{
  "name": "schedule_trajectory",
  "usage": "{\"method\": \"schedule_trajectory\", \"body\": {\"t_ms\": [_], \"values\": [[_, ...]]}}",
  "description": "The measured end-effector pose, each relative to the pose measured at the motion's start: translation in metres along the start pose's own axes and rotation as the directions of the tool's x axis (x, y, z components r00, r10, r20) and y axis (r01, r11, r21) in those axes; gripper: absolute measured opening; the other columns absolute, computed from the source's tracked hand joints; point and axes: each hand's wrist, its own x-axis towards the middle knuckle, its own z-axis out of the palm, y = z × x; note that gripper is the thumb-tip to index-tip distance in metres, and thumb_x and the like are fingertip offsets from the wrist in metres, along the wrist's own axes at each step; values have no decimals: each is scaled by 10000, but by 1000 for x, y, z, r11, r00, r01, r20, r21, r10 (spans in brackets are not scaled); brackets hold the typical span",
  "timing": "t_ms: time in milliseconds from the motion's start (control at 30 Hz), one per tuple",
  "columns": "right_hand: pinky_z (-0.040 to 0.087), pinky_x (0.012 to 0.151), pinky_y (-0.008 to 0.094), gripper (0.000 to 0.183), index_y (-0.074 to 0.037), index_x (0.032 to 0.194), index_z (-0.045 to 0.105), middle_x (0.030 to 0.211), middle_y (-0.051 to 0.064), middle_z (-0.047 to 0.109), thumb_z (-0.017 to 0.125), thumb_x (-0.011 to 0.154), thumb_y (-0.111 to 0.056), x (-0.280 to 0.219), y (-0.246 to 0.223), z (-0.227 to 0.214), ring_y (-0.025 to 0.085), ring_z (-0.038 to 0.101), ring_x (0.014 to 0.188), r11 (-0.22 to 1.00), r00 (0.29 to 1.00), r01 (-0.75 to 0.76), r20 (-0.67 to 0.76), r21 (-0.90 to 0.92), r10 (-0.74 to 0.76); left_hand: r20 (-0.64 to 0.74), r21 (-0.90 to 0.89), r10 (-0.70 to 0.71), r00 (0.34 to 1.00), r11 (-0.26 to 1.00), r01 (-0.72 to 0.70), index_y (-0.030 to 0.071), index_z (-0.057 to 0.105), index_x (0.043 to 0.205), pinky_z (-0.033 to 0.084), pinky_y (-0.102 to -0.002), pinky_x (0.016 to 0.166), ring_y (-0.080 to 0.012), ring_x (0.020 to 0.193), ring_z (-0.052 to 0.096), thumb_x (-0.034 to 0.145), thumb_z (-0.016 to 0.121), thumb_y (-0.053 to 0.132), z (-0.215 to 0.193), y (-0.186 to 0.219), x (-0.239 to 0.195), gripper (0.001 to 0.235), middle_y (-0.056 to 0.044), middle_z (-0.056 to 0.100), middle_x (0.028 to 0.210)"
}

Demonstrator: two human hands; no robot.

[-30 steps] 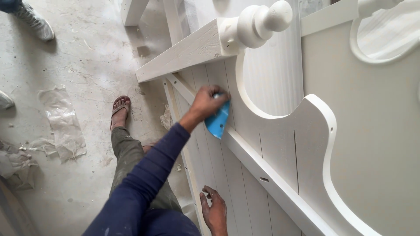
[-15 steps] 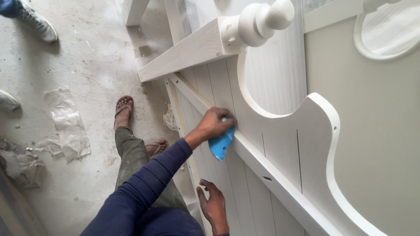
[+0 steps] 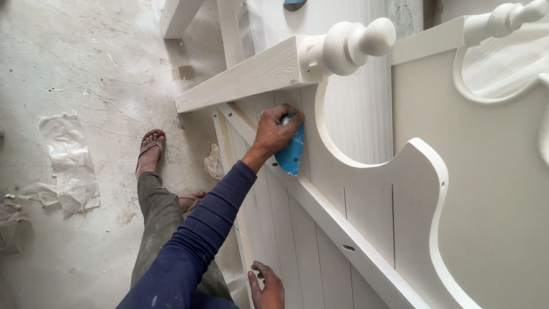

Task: The person sands the white painted surfaces of a wooden furniture frame, moving a blue sanding block along the panels and edges. They briefly peel and reposition the sandpaper on the block, then continue sanding different sections of the frame.

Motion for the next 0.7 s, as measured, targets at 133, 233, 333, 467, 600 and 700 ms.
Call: {"method": "schedule_trajectory", "body": {"t_ms": [133,233,333,467,600,700], "values": [[592,872,363,415,-164,1279,700,1135,32,772,732,893,-314,1,38,24,189,752,949,999,998,-30,48,38,28,-84,-7,107,991,994,-108,26,775,993,619,-333,702,-199,720,749,924,701,285,8,-5,-6,278,-117,788,880],[604,867,374,395,-149,1241,692,1143,24,786,718,879,-306,-9,31,25,188,758,952,997,997,-62,43,51,60,-129,-17,94,987,995,-97,26,762,1003,604,-334,683,-195,723,733,941,694,279,13,1,-23,269,-115,778,871],[594,906,383,411,-168,1270,681,1171,21,761,705,913,-371,2,61,47,175,746,998,995,986,-101,131,-26,104,-137,-36,70,988,996,-76,31,750,1012,600,-323,651,-182,699,721,951,685,281,15,2,-27,265,-107,765,856],[598,908,394,485,-165,1321,682,1165,33,764,686,911,-423,15,83,57,188,742,993,999,986,-33,165,-20,36,-158,-72,82,984,993,-94,32,749,995,601,-309,635,-170,677,721,956,678,278,15,2,-17,259,-98,768,839],[621,889,402,565,-88,1319,657,1131,119,765,701,901,-466,59,189,112,199,763,961,999,994,-40,107,14,39,-178,-45,171,969,982,-182,21,745,990,597,-308,641,-171,668,721,964,682,263,11,2,-8,252,-105,766,823],[587,930,444,515,-19,1249,705,1113,187,786,726,974,-454,87,334,187,264,765,1005,976,959,199,188,93,-213,-168,-51,153,974,985,-163,18,736,999,589,-312,624,-172,647,713,977,670,257,14,1,-19,249,-108,757,799]]}}
